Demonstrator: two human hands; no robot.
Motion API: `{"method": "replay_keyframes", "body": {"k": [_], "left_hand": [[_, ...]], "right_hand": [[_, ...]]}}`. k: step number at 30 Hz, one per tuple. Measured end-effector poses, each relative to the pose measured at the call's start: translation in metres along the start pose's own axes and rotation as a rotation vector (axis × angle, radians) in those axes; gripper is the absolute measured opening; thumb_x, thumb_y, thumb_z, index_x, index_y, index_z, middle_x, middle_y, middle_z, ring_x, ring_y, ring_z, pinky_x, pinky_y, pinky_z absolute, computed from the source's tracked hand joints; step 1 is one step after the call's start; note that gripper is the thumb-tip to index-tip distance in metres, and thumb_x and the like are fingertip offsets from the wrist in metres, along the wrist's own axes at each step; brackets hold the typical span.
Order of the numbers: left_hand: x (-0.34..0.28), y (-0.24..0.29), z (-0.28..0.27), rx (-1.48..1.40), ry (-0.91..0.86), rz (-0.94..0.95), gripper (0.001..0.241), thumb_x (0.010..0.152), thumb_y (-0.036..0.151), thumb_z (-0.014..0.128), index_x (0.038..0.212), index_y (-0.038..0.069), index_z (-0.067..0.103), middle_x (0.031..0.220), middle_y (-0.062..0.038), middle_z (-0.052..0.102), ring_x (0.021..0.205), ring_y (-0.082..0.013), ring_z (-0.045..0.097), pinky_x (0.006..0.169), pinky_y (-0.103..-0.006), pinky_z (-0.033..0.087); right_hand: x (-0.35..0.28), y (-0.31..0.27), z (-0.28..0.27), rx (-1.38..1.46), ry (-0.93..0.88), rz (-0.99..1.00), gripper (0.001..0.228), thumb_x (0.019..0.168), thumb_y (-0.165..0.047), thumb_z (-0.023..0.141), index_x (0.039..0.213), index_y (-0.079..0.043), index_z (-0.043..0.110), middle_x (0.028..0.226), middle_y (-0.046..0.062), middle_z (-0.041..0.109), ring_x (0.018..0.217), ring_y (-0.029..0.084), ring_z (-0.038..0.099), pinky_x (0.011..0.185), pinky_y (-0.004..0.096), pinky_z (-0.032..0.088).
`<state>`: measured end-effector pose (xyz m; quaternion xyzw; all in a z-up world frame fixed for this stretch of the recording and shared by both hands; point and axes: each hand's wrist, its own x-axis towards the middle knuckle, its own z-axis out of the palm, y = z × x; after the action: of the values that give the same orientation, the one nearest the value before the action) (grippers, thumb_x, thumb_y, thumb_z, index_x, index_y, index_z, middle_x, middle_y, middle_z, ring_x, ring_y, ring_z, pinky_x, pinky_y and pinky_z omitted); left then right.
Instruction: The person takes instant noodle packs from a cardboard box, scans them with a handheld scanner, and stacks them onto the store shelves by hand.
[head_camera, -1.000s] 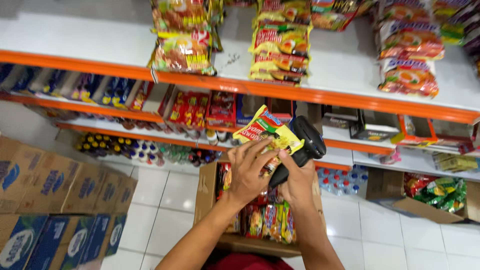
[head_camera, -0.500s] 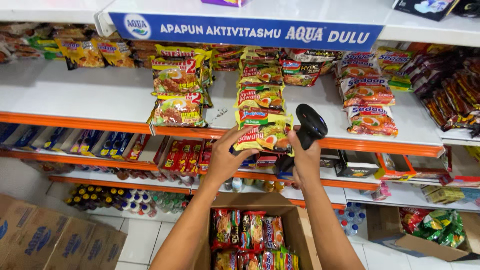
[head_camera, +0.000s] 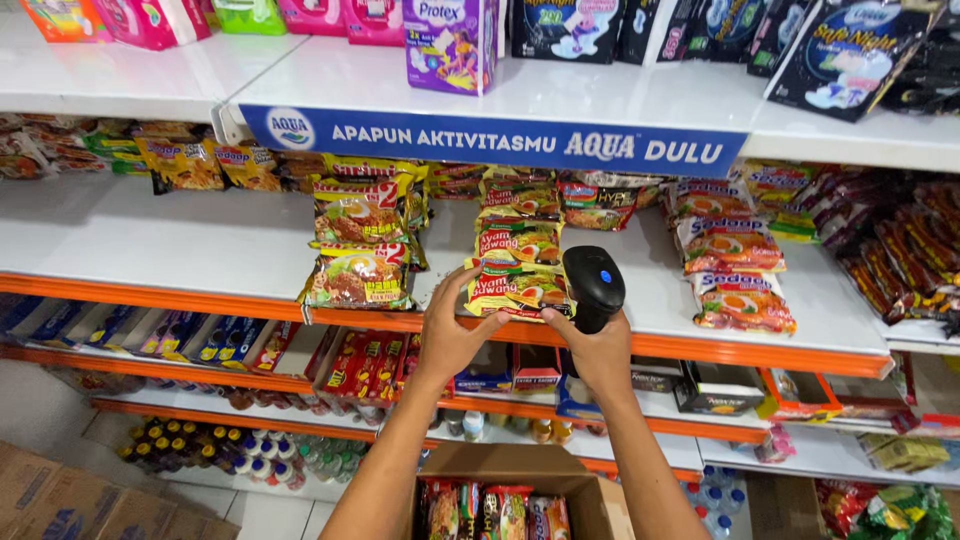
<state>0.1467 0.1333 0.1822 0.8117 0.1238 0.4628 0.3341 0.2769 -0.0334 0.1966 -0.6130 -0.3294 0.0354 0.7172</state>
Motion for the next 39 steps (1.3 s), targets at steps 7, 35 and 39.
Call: {"method": "replay_keyframes", "body": {"k": [7,35,39], "left_hand": [[0.029,-0.017,0.005,-0.162,-0.158,-0.196,0.076,0.079,0.044,0.084,0.140,0.010,0.054,0.136,-0.013,0.064,0.127,-0.0282,0.066,0.105,-0.0438,0.055],[-0.006,-0.038,0.007,-0.231,0.058,0.051,0.067,0.100,0.038,0.067,0.152,0.005,0.041,0.149,-0.020,0.048,0.139,-0.0340,0.050,0.113,-0.0454,0.048],[-0.108,-0.038,-0.021,-0.057,0.150,0.012,0.041,0.106,0.034,0.059,0.136,0.005,0.063,0.145,-0.016,0.057,0.135,-0.0320,0.058,0.116,-0.0424,0.049]], "right_hand": [[0.027,-0.001,0.000,-0.308,0.013,0.052,0.058,0.073,-0.028,0.091,0.121,-0.005,0.068,0.112,0.008,0.077,0.101,0.016,0.072,0.087,0.032,0.054],[0.003,0.032,-0.002,-0.135,0.087,0.095,0.044,0.086,-0.019,0.086,0.122,-0.004,0.068,0.101,0.008,0.067,0.090,0.013,0.059,0.080,0.030,0.050],[-0.067,0.050,-0.015,0.065,0.193,0.243,0.020,0.096,-0.012,0.077,0.111,-0.002,0.068,0.088,0.003,0.069,0.073,0.010,0.063,0.066,0.028,0.051]]}}
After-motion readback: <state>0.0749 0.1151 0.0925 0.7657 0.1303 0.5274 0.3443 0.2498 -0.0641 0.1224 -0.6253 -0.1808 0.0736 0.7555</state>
